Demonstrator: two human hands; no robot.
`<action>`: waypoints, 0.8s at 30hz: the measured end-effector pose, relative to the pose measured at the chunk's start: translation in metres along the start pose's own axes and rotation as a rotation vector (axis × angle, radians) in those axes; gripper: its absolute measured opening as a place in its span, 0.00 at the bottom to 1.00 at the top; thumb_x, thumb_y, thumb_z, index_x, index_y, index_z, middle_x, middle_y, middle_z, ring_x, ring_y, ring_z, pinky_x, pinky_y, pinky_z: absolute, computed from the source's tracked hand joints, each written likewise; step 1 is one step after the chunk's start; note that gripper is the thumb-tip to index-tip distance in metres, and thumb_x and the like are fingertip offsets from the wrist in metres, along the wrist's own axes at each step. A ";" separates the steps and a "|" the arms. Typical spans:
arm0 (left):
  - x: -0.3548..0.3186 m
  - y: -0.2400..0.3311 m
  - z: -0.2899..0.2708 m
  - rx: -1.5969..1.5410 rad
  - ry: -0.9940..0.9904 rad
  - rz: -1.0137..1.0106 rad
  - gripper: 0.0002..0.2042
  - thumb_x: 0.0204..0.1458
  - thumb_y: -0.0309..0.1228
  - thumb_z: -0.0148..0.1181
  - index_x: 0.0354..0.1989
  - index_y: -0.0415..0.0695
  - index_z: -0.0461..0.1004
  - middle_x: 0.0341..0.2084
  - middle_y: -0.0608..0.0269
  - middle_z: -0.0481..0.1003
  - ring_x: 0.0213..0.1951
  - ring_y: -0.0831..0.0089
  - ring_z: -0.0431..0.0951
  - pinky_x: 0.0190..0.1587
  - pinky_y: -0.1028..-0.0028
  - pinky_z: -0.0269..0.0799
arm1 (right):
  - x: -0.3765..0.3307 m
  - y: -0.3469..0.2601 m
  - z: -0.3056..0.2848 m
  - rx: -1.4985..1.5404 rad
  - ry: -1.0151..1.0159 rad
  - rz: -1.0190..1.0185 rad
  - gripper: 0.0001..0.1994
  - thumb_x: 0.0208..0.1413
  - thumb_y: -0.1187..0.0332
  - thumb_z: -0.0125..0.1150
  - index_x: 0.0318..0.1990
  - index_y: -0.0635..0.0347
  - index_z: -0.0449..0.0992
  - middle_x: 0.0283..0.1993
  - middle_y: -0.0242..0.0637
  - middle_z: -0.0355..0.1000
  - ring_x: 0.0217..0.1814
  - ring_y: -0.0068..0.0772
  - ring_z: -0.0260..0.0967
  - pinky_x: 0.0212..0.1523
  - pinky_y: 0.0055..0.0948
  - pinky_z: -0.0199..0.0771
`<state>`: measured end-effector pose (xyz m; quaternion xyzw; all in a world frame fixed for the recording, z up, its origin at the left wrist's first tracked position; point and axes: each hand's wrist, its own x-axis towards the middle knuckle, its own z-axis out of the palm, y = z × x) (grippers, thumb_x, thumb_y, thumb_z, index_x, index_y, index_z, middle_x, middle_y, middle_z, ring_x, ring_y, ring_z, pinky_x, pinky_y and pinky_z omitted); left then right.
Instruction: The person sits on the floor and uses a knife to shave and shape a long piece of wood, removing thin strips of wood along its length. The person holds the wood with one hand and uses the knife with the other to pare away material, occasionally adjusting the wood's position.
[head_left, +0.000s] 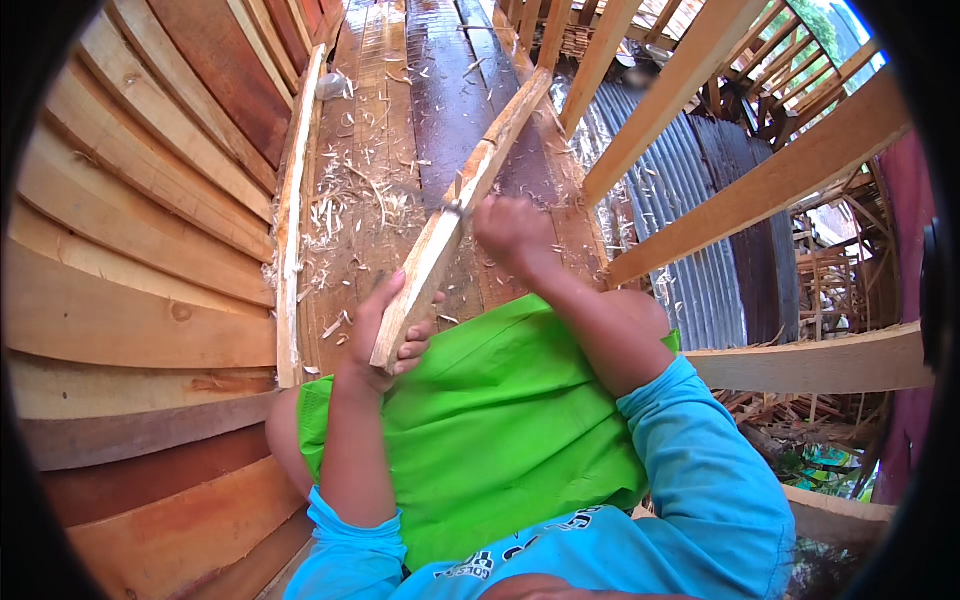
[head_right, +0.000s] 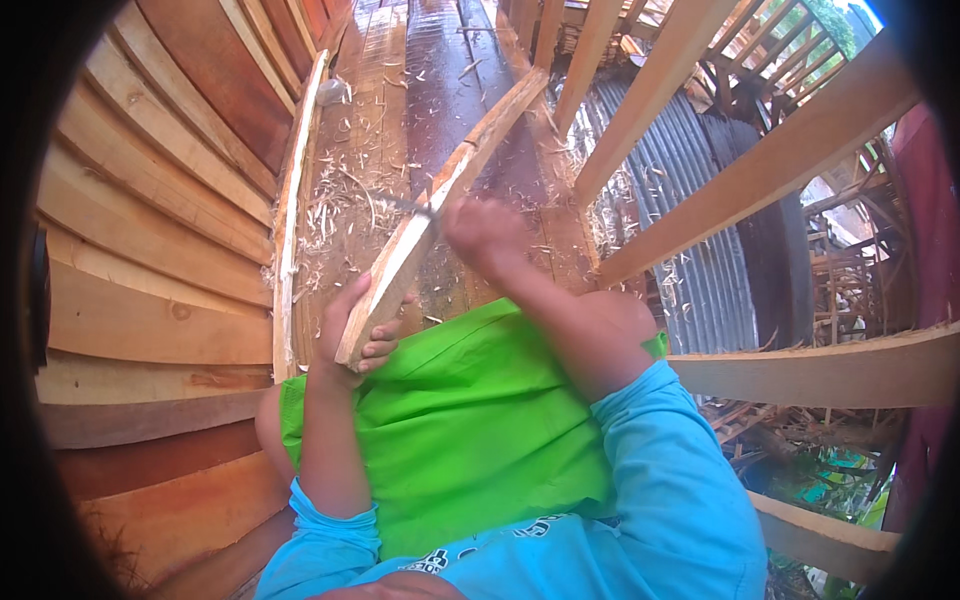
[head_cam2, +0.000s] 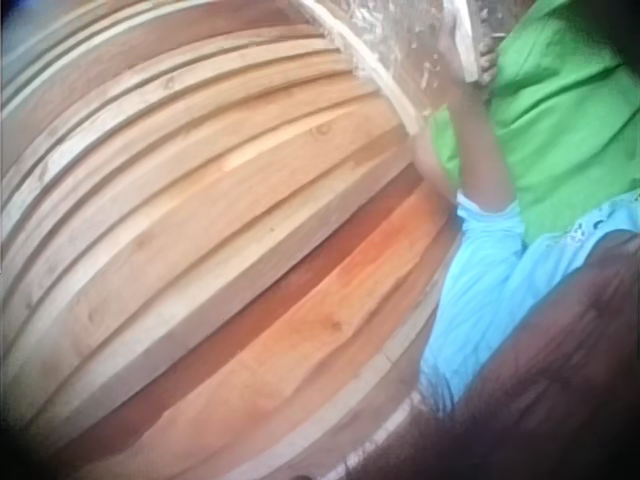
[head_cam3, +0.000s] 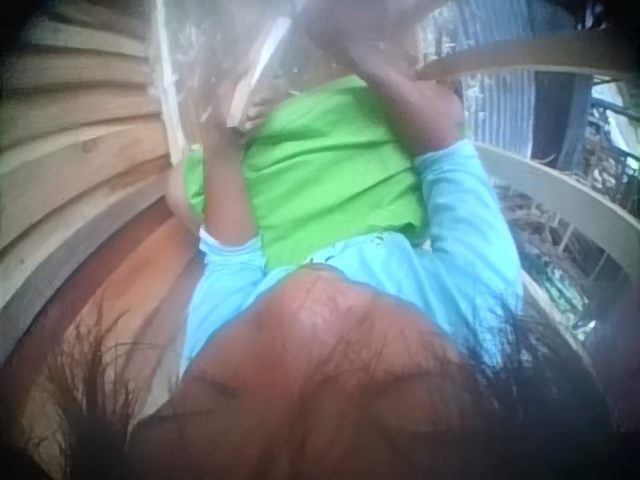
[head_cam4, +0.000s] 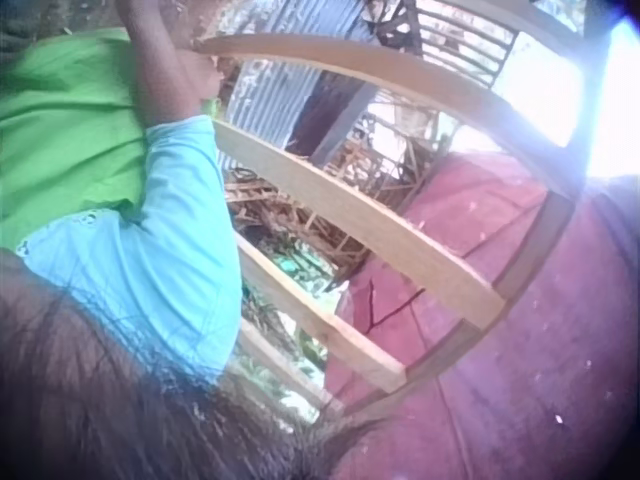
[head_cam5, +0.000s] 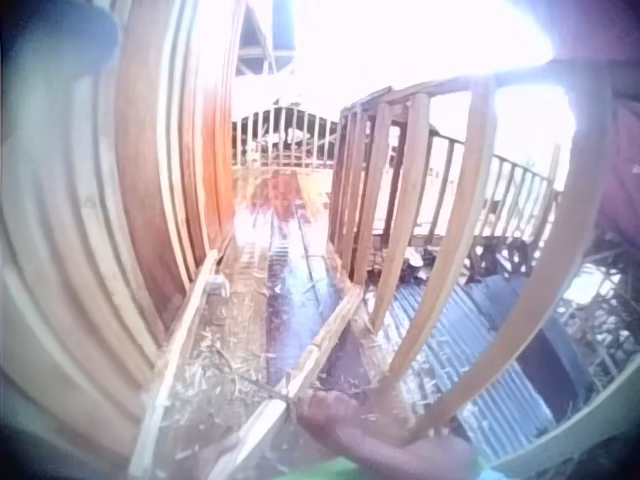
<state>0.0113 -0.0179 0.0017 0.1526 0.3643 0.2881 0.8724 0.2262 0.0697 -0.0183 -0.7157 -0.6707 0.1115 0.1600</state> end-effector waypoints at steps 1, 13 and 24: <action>-0.001 -0.002 0.001 0.031 0.021 0.000 0.28 0.59 0.56 0.43 0.46 0.38 0.68 0.12 0.70 0.61 0.08 0.82 0.59 0.07 0.82 0.54 | -0.009 -0.001 0.003 -0.034 -0.018 -0.050 0.24 0.58 0.57 0.38 0.21 0.60 0.79 0.21 0.51 0.74 0.23 0.53 0.75 0.28 0.50 0.76; 0.001 -0.009 0.007 0.086 0.066 0.008 0.29 0.59 0.56 0.43 0.47 0.37 0.68 0.13 0.70 0.60 0.08 0.82 0.58 0.07 0.82 0.52 | -0.003 0.010 0.010 -0.144 0.017 -0.121 0.22 0.58 0.59 0.39 0.24 0.62 0.78 0.24 0.55 0.75 0.24 0.54 0.76 0.28 0.50 0.76; -0.004 0.000 0.001 0.088 0.084 0.015 0.28 0.59 0.56 0.43 0.47 0.39 0.68 0.13 0.71 0.61 0.09 0.83 0.59 0.07 0.82 0.53 | -0.005 -0.007 0.008 -0.065 -0.004 -0.194 0.22 0.57 0.57 0.41 0.25 0.61 0.79 0.19 0.48 0.73 0.20 0.56 0.73 0.26 0.51 0.75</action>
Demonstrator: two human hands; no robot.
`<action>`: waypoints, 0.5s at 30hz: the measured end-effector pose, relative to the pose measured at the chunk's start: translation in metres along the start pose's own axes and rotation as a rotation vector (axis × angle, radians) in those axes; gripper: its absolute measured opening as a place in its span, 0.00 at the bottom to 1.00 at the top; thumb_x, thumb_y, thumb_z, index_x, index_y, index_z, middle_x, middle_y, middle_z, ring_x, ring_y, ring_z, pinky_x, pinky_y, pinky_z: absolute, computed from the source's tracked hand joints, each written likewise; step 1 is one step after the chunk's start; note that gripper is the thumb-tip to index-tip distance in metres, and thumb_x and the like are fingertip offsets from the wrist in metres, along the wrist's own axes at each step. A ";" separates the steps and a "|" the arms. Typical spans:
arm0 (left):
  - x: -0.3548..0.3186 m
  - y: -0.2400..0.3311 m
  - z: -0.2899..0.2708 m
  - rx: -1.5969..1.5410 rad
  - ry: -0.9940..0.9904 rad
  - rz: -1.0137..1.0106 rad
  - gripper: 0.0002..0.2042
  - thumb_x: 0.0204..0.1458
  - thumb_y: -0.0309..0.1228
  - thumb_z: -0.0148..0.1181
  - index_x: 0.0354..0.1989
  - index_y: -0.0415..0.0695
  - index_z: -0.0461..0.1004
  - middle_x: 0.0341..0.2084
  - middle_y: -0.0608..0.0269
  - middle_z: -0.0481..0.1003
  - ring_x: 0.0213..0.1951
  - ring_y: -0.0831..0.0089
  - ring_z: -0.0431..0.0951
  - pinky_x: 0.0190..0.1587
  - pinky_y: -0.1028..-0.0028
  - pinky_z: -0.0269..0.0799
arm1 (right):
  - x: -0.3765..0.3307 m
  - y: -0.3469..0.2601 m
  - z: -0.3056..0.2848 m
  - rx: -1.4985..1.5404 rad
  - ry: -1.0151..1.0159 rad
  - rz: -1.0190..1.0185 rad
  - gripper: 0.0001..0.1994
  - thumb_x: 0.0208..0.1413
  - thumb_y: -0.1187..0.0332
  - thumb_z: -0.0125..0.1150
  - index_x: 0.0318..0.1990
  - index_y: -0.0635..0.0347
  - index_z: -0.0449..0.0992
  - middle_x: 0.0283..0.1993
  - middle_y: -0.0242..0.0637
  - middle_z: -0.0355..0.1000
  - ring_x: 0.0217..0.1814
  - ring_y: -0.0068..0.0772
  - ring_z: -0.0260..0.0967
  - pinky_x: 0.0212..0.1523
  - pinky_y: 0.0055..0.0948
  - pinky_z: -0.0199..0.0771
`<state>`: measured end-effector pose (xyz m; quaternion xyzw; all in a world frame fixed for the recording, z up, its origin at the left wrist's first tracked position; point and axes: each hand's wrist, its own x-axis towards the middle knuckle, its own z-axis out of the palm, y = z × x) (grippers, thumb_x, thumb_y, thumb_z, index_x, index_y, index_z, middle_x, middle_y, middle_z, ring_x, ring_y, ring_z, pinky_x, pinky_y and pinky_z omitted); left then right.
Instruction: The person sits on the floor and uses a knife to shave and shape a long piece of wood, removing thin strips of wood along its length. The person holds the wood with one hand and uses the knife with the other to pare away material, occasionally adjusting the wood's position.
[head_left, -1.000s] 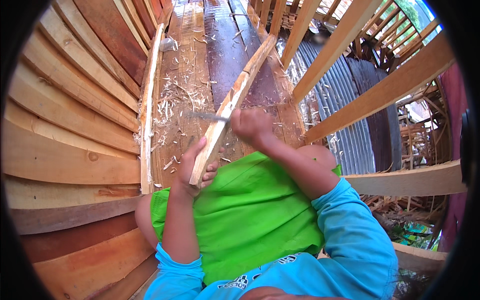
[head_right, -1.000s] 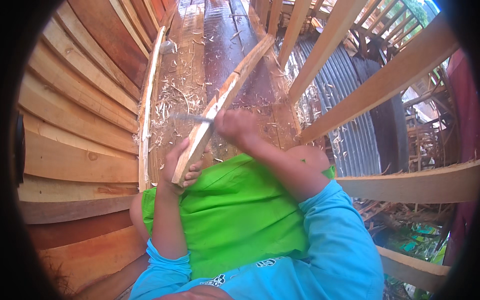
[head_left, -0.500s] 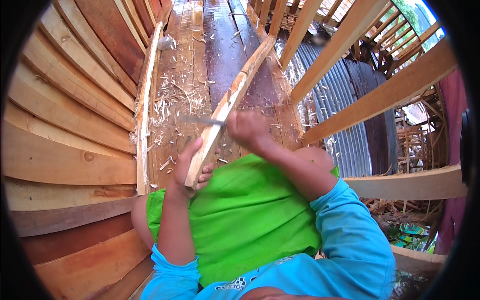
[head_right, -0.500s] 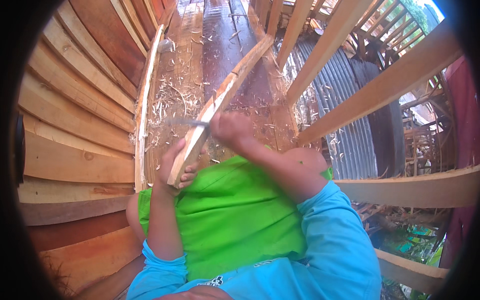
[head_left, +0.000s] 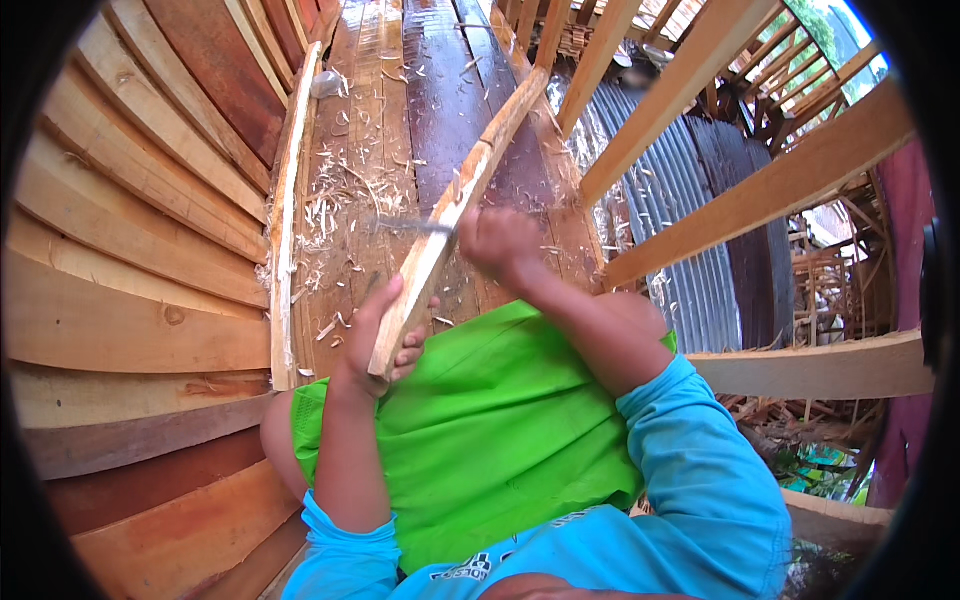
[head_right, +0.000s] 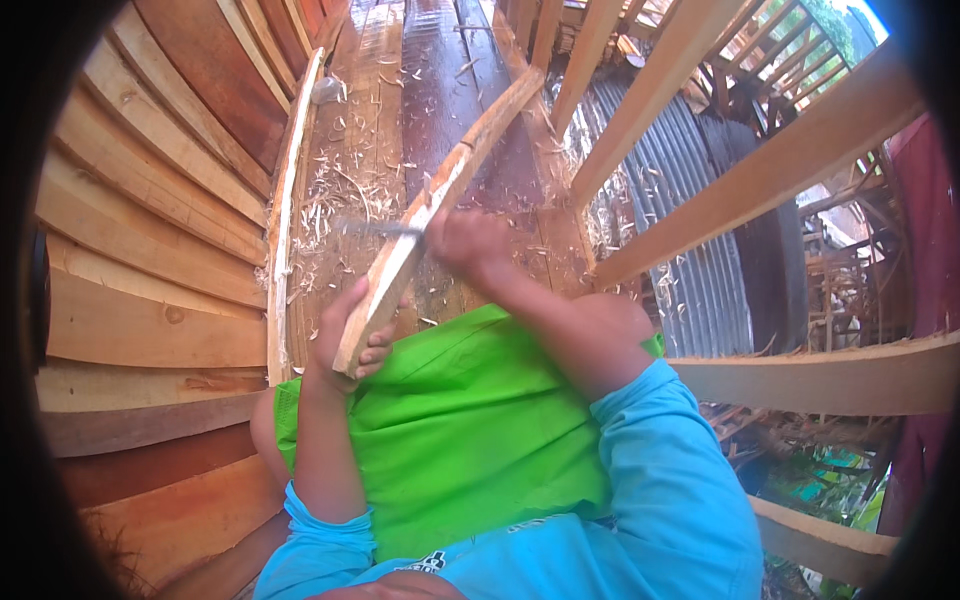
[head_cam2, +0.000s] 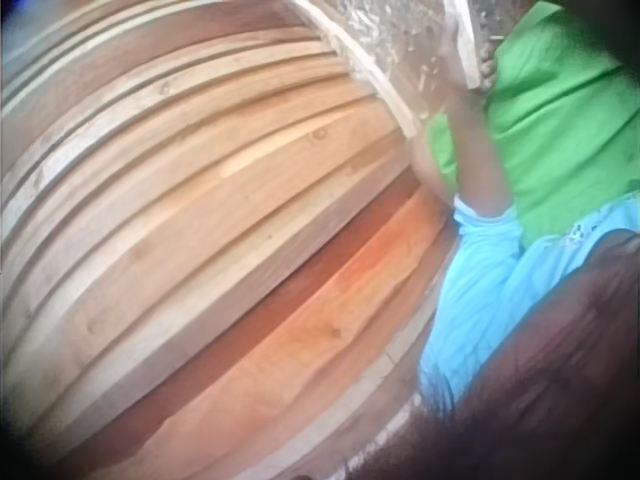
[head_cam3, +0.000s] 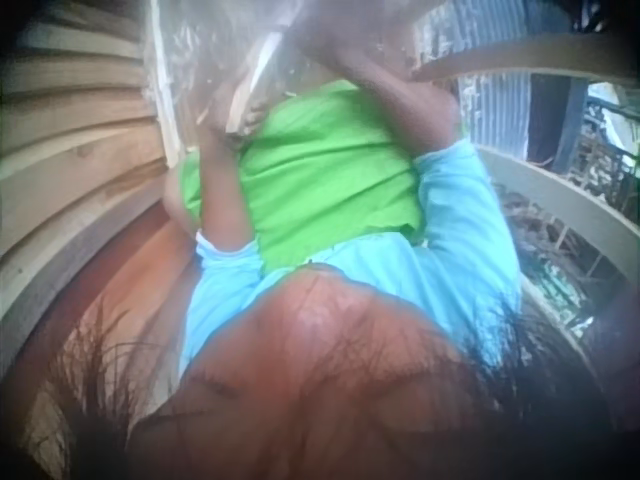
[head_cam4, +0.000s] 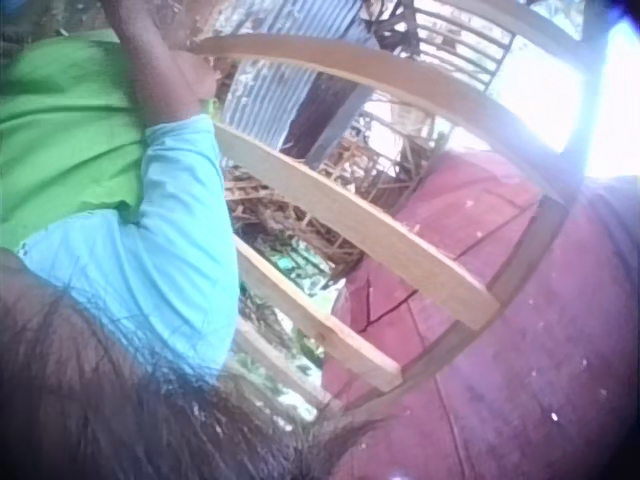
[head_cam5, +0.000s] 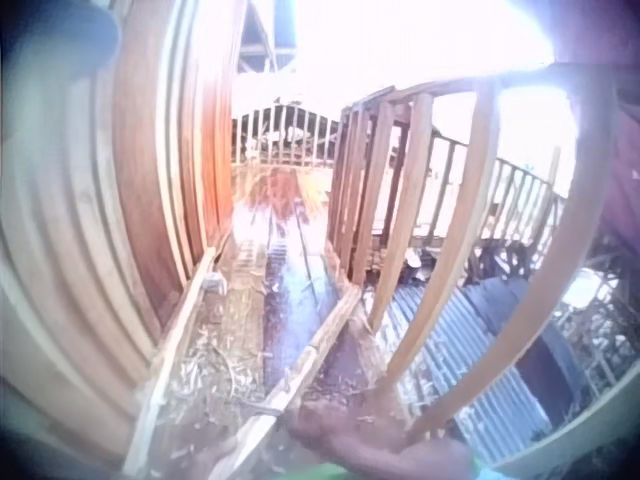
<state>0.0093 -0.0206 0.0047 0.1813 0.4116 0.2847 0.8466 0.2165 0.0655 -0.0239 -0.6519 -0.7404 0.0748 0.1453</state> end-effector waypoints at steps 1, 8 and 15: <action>0.001 0.000 0.002 0.014 0.006 0.010 0.28 0.59 0.56 0.43 0.47 0.39 0.68 0.13 0.71 0.61 0.09 0.83 0.59 0.07 0.82 0.53 | 0.007 0.007 0.008 -0.013 0.093 0.006 0.22 0.57 0.57 0.41 0.24 0.61 0.78 0.19 0.49 0.73 0.20 0.56 0.73 0.27 0.51 0.75; -0.002 0.002 -0.002 0.007 -0.001 -0.006 0.29 0.58 0.57 0.44 0.47 0.39 0.68 0.13 0.71 0.61 0.09 0.83 0.59 0.08 0.82 0.53 | 0.004 -0.004 0.009 0.040 0.056 0.056 0.20 0.56 0.60 0.42 0.18 0.61 0.74 0.19 0.54 0.72 0.21 0.58 0.73 0.25 0.52 0.75; 0.001 -0.005 0.000 0.004 -0.017 -0.004 0.30 0.58 0.58 0.45 0.47 0.39 0.68 0.13 0.71 0.61 0.09 0.83 0.59 0.08 0.82 0.53 | 0.014 0.018 0.012 -0.036 0.112 0.085 0.22 0.56 0.56 0.42 0.22 0.59 0.78 0.19 0.50 0.73 0.21 0.55 0.74 0.25 0.50 0.75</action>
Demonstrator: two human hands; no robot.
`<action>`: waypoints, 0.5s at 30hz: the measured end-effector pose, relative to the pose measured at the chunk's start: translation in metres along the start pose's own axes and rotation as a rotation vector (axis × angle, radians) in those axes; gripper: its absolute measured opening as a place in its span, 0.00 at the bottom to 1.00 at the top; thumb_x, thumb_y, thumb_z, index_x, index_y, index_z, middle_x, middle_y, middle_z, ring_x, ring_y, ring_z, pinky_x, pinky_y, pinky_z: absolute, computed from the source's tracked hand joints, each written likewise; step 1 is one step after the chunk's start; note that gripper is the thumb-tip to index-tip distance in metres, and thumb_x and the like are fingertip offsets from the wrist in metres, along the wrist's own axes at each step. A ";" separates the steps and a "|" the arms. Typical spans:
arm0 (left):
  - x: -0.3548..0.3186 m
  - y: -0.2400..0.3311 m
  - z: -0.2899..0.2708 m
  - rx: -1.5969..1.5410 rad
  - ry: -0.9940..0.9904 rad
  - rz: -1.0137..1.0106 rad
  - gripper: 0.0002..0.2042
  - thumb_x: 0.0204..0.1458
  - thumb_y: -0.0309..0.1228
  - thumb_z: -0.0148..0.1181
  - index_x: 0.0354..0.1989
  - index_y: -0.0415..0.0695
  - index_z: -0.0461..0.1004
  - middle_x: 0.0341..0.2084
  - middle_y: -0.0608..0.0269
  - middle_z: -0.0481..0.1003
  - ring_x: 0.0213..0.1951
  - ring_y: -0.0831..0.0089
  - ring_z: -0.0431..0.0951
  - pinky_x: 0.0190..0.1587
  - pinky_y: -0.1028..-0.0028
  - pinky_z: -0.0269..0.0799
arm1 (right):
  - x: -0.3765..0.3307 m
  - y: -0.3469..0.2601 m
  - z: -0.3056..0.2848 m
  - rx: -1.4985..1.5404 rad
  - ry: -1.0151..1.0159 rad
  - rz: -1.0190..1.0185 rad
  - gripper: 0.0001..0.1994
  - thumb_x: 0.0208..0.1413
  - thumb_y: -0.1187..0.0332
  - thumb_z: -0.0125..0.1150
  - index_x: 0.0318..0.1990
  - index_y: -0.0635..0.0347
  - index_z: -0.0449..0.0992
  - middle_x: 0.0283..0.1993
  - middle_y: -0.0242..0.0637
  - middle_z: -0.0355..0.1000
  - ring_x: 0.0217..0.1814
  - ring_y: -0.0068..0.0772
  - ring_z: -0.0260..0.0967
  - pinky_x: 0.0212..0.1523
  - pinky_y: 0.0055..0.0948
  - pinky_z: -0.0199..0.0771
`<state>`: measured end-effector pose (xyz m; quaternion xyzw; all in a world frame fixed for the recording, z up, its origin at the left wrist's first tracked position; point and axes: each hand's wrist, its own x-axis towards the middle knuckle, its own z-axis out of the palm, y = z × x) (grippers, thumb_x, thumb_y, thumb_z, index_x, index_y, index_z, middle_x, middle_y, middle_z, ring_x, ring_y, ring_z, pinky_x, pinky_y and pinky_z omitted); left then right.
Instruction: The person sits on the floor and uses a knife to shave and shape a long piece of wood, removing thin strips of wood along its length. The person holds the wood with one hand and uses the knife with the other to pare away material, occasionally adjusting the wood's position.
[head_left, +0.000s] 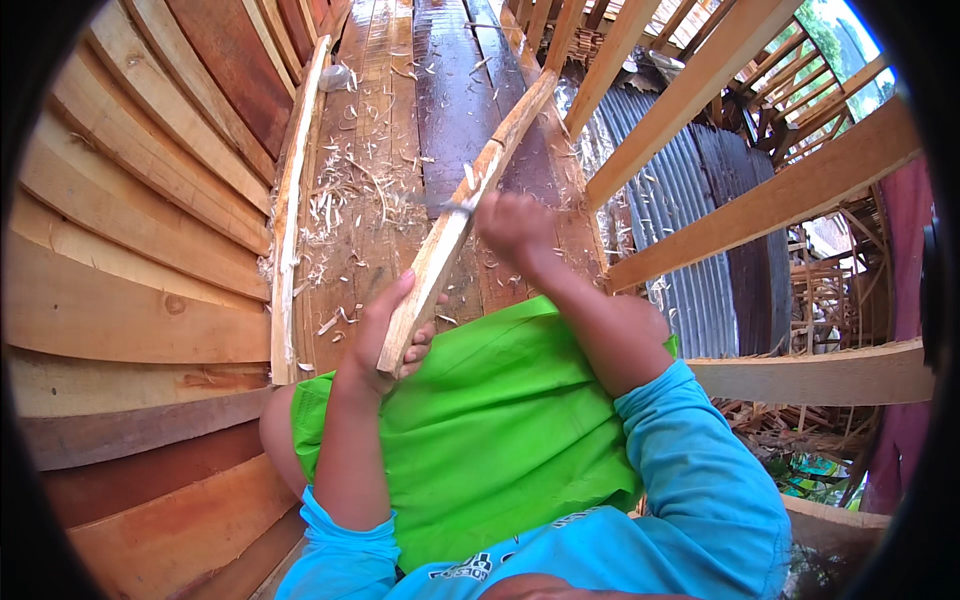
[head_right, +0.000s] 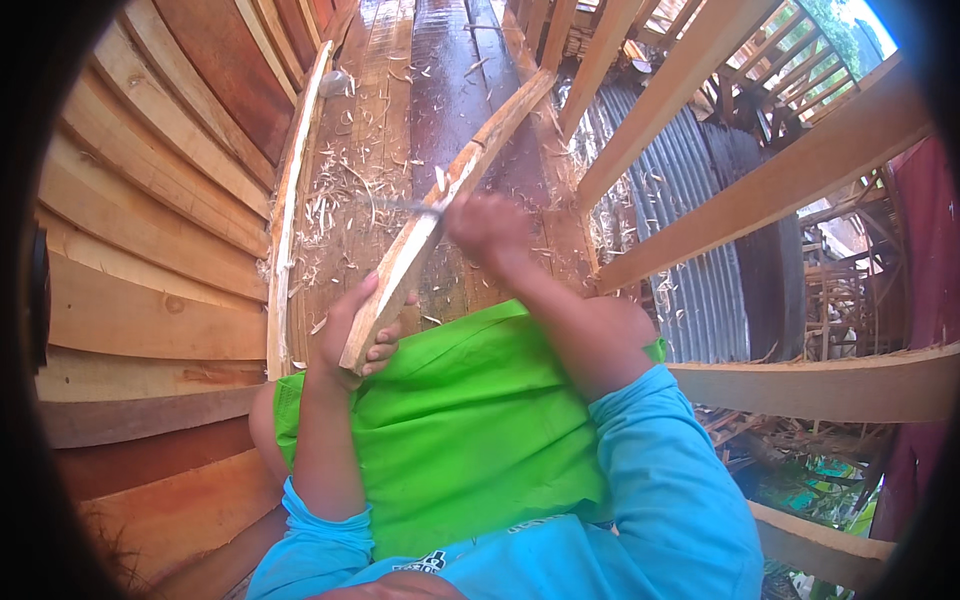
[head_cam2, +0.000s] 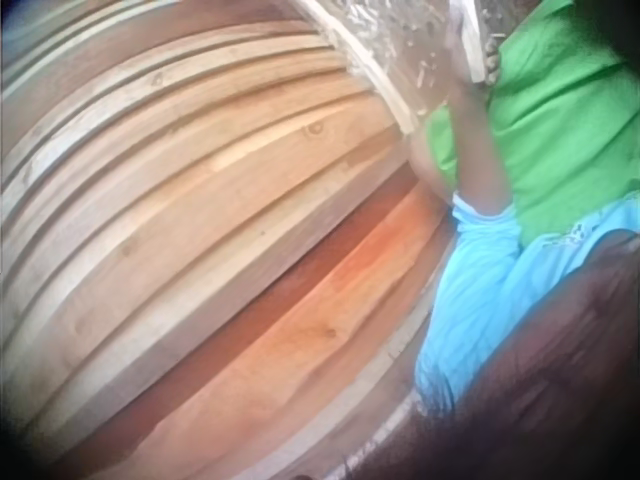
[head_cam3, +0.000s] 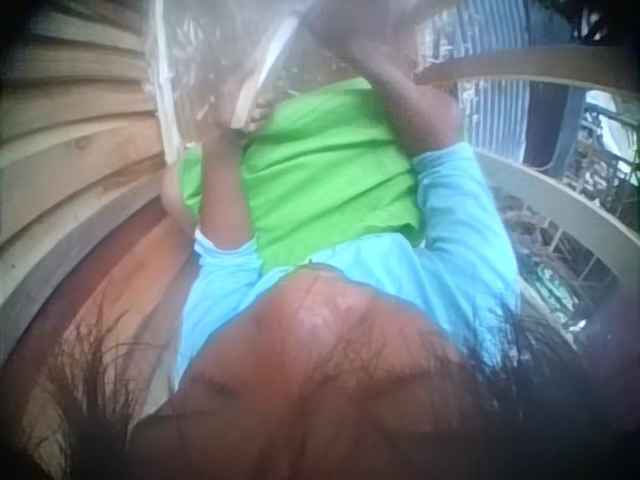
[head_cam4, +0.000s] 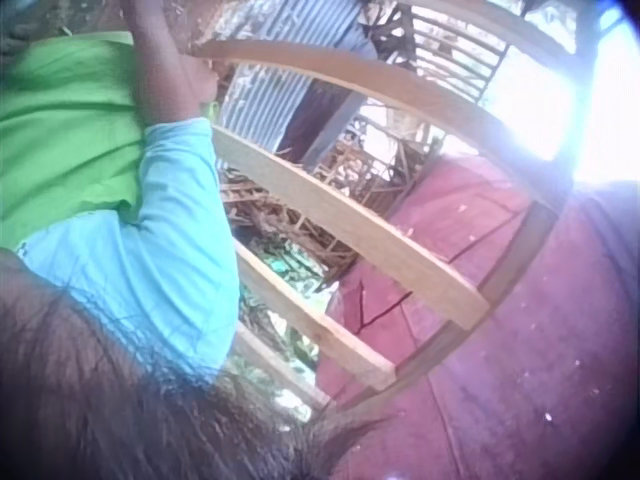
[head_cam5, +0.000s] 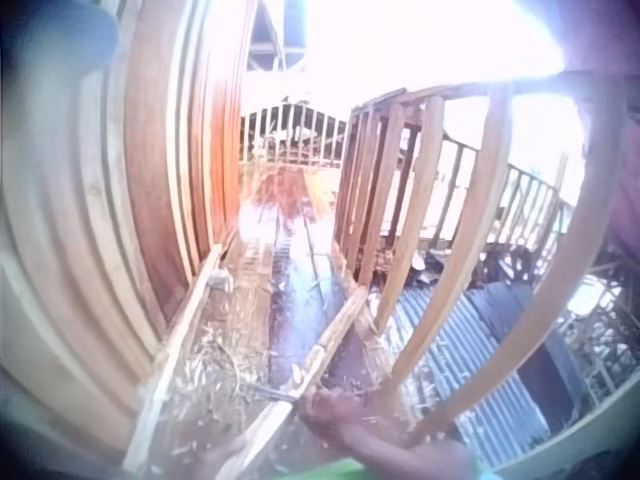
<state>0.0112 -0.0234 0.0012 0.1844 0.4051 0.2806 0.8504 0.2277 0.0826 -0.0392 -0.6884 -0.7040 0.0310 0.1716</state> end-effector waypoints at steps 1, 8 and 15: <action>-0.001 -0.003 -0.002 0.022 0.029 0.002 0.30 0.58 0.58 0.45 0.47 0.39 0.68 0.13 0.71 0.61 0.09 0.83 0.59 0.08 0.82 0.53 | -0.011 -0.015 -0.003 0.097 -0.110 -0.018 0.24 0.57 0.59 0.39 0.18 0.65 0.75 0.20 0.56 0.72 0.22 0.58 0.73 0.29 0.52 0.75; 0.000 0.002 0.001 -0.005 -0.005 -0.010 0.29 0.58 0.58 0.45 0.47 0.39 0.68 0.13 0.70 0.61 0.09 0.83 0.58 0.08 0.82 0.54 | 0.001 -0.002 -0.003 0.039 -0.006 -0.010 0.24 0.57 0.59 0.40 0.18 0.65 0.75 0.20 0.55 0.72 0.22 0.59 0.72 0.30 0.51 0.76; 0.002 -0.003 0.012 0.067 0.029 0.004 0.28 0.58 0.57 0.44 0.46 0.41 0.69 0.13 0.70 0.61 0.09 0.82 0.59 0.08 0.81 0.53 | 0.027 0.034 0.010 -0.017 0.109 0.018 0.22 0.57 0.58 0.41 0.18 0.61 0.74 0.20 0.52 0.73 0.22 0.57 0.74 0.25 0.51 0.76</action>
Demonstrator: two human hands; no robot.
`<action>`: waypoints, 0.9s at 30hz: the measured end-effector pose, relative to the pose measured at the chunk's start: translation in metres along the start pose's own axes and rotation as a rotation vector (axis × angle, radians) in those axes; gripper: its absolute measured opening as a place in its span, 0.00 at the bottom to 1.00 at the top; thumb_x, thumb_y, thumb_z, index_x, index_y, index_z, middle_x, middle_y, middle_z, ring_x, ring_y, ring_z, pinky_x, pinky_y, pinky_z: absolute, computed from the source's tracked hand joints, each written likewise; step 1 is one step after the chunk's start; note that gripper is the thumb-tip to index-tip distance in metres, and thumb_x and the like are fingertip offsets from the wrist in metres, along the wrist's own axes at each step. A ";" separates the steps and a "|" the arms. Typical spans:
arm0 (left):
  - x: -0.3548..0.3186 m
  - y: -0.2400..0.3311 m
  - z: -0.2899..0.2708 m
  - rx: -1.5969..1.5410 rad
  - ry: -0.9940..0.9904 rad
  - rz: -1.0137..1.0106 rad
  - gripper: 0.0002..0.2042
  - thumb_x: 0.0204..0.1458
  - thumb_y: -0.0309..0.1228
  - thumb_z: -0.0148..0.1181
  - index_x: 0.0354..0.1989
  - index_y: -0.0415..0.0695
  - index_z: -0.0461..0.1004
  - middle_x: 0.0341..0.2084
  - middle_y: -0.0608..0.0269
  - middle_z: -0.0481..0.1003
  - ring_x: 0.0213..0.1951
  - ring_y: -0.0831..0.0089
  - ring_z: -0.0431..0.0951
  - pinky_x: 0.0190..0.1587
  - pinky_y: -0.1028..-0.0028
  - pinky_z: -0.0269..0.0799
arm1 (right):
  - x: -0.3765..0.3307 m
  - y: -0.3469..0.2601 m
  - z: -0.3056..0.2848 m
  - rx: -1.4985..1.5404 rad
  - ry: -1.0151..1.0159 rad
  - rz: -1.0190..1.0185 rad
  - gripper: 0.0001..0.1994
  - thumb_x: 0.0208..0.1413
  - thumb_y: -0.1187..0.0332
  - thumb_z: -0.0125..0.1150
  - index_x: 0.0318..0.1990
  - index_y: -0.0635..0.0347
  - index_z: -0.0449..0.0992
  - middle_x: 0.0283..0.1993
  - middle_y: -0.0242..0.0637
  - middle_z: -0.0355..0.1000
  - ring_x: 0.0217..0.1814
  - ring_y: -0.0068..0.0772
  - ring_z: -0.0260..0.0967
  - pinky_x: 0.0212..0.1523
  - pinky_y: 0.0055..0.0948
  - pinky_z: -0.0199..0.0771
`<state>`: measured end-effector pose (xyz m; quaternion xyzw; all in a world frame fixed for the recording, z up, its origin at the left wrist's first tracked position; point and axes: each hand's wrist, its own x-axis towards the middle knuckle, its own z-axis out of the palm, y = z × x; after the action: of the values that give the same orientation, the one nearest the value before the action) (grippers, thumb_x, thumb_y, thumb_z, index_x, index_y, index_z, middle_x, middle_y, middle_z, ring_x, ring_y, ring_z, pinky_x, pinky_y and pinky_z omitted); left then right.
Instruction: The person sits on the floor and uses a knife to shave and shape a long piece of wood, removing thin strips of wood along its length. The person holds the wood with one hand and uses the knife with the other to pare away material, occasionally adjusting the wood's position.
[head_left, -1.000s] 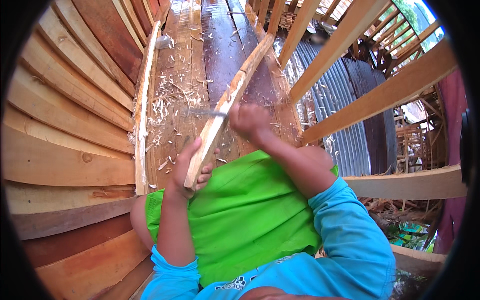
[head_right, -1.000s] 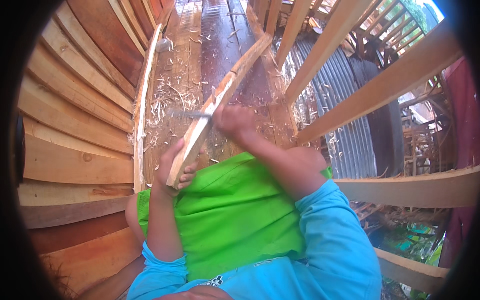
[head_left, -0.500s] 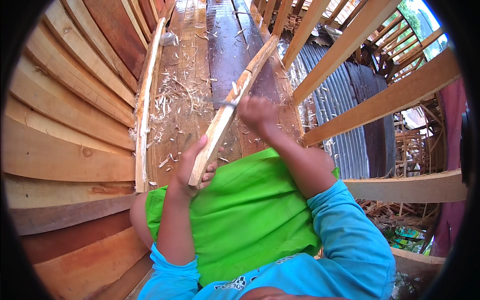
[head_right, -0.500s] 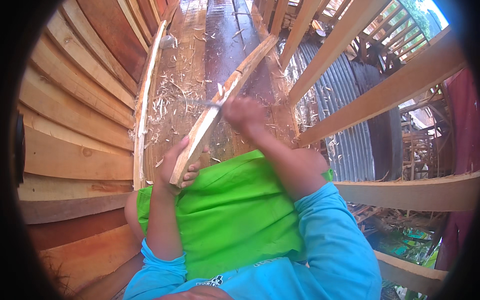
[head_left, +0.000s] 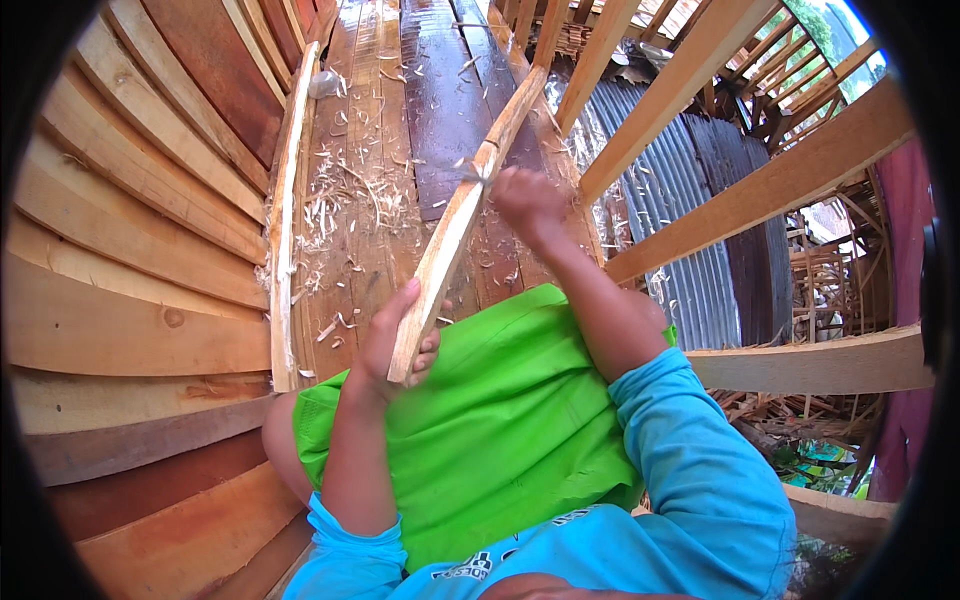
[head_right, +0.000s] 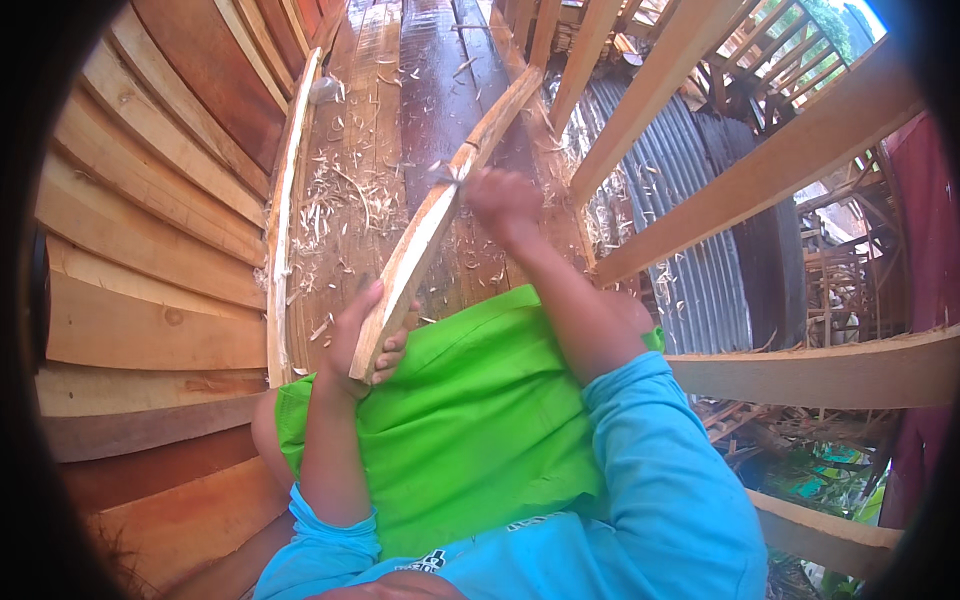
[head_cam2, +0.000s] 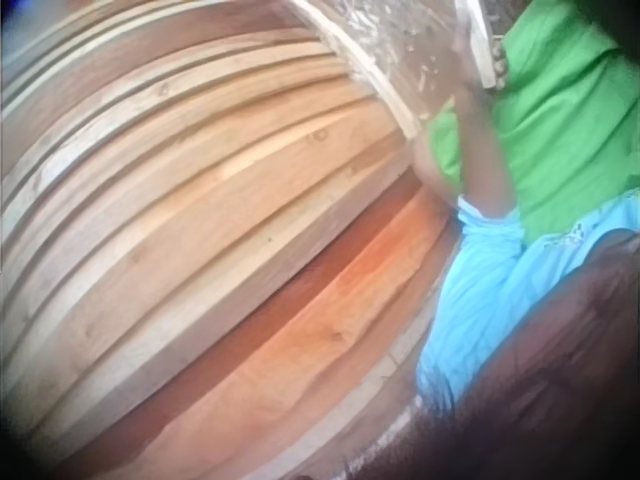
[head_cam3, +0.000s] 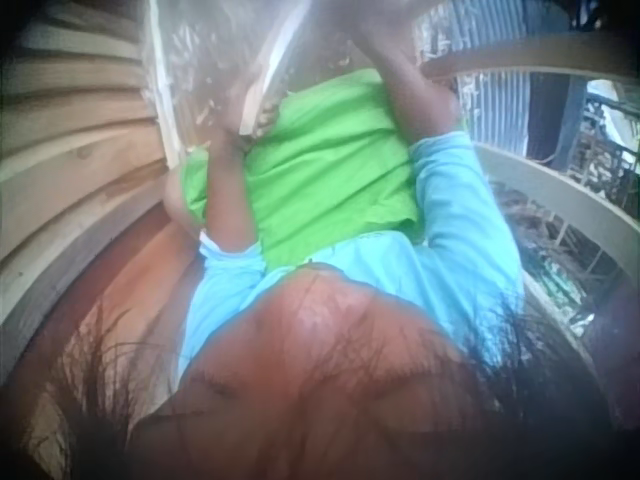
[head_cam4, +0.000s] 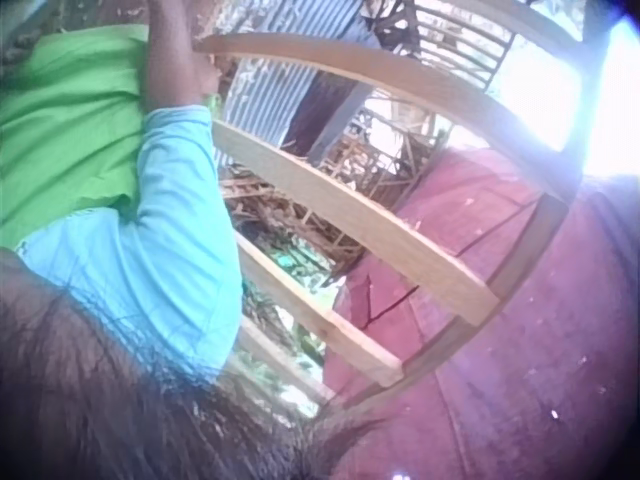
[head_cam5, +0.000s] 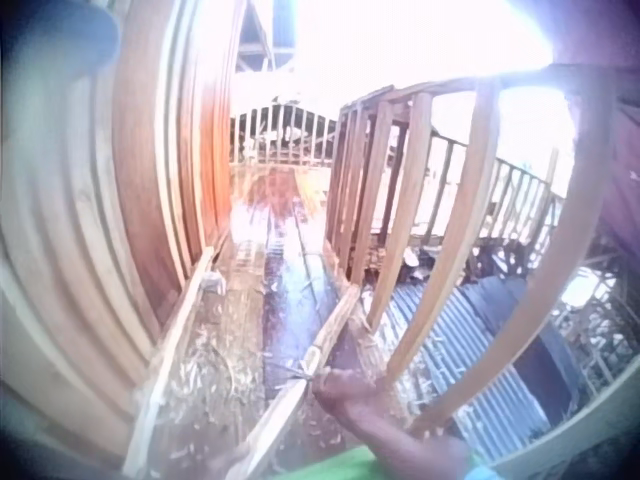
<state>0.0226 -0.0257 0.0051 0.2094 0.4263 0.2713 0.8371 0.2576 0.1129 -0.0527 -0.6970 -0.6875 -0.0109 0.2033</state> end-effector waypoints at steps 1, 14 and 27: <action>-0.002 0.000 -0.004 -0.006 0.004 -0.008 0.28 0.58 0.58 0.44 0.46 0.41 0.69 0.12 0.71 0.61 0.09 0.82 0.59 0.08 0.81 0.53 | -0.008 -0.019 -0.009 0.023 -0.058 0.003 0.22 0.57 0.58 0.41 0.18 0.62 0.74 0.20 0.52 0.73 0.22 0.57 0.74 0.25 0.50 0.76; 0.002 -0.002 -0.005 -0.007 0.013 -0.023 0.28 0.59 0.57 0.44 0.46 0.41 0.68 0.12 0.71 0.61 0.09 0.82 0.60 0.08 0.81 0.53 | -0.015 -0.018 -0.019 0.126 -0.253 0.151 0.24 0.59 0.57 0.36 0.27 0.62 0.79 0.35 0.58 0.76 0.40 0.59 0.75 0.46 0.53 0.73; -0.001 0.002 0.001 -0.020 -0.002 0.011 0.28 0.61 0.54 0.40 0.48 0.36 0.67 0.12 0.68 0.59 0.08 0.80 0.58 0.06 0.81 0.54 | 0.020 0.040 -0.021 0.779 -0.299 0.468 0.21 0.65 0.49 0.48 0.31 0.58 0.71 0.18 0.26 0.62 0.16 0.18 0.56 0.16 0.26 0.56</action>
<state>0.0219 -0.0253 0.0072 0.2035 0.4216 0.2800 0.8381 0.3024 0.1265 -0.0383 -0.6989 -0.4867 0.3940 0.3455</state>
